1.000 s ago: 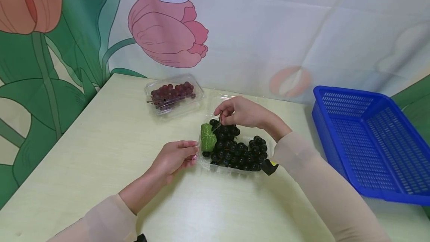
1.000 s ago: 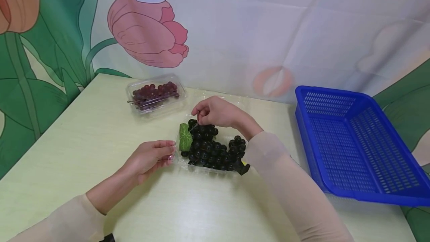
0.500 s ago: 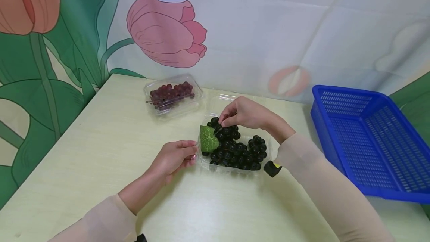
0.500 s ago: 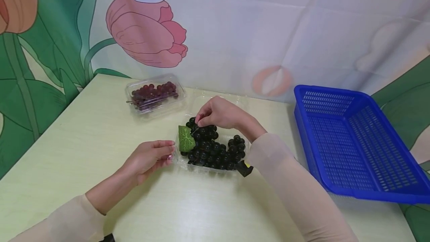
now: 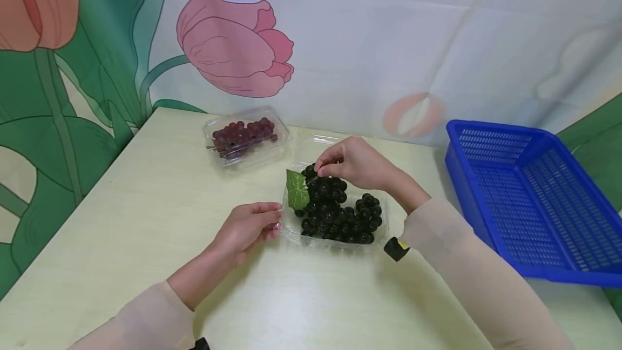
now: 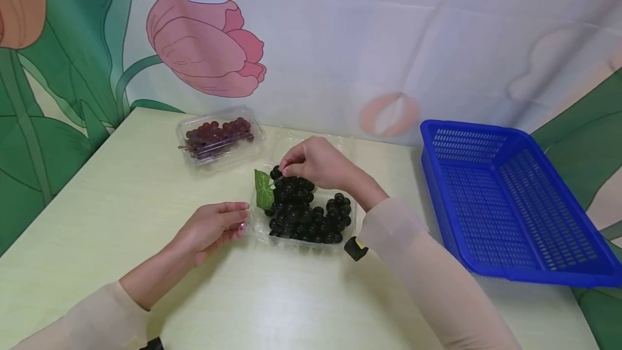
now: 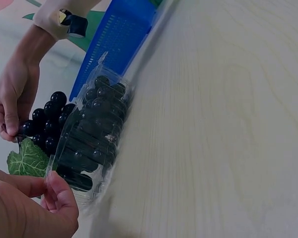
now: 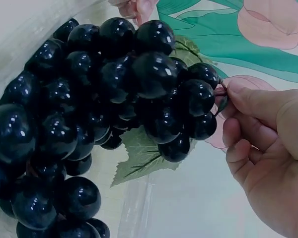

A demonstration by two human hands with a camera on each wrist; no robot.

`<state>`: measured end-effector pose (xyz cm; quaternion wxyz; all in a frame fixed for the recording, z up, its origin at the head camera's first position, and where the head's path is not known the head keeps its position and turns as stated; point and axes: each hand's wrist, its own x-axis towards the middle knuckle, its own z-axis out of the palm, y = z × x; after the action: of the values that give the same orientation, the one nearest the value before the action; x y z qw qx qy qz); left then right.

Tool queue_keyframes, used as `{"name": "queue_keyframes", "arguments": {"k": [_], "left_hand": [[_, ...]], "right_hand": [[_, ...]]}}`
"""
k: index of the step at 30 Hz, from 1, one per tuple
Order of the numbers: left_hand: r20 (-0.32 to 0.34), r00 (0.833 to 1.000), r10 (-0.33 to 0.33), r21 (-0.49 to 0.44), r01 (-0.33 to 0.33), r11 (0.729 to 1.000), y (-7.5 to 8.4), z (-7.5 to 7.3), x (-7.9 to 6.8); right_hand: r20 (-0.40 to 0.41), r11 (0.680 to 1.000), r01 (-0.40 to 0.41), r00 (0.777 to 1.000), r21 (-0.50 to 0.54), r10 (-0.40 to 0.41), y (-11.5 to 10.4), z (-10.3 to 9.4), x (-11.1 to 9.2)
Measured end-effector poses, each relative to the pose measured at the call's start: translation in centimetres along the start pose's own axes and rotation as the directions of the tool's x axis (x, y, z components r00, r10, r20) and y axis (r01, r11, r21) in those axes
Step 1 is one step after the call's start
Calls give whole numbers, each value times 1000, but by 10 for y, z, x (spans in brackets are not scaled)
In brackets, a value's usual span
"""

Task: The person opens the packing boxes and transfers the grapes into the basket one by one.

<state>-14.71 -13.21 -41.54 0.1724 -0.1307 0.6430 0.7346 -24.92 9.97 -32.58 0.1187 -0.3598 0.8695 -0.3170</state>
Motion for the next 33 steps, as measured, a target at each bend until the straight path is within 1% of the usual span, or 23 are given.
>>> {"name": "queue_keyframes", "arguments": {"k": [4,13,21,33], "left_hand": [[4,1000,0,4,0,1000,0,0,0],[4,1000,4,0,-4,1000,0,-2,-2],[12,1000,6,0,-6,1000,-1,-2,0],[9,1000,-16,-1,16,1000,0,-1,2]], "right_hand": [[-23,1000,15,1000,5,-15,-2,-2,-4],[-33,1000,26,999,-8,-26,-7,-6,-12],[-64,1000,12,998,-5,-12,-12,-9,-17],[-101,1000,31,994,-1,-31,-19,-15,-24]]}}
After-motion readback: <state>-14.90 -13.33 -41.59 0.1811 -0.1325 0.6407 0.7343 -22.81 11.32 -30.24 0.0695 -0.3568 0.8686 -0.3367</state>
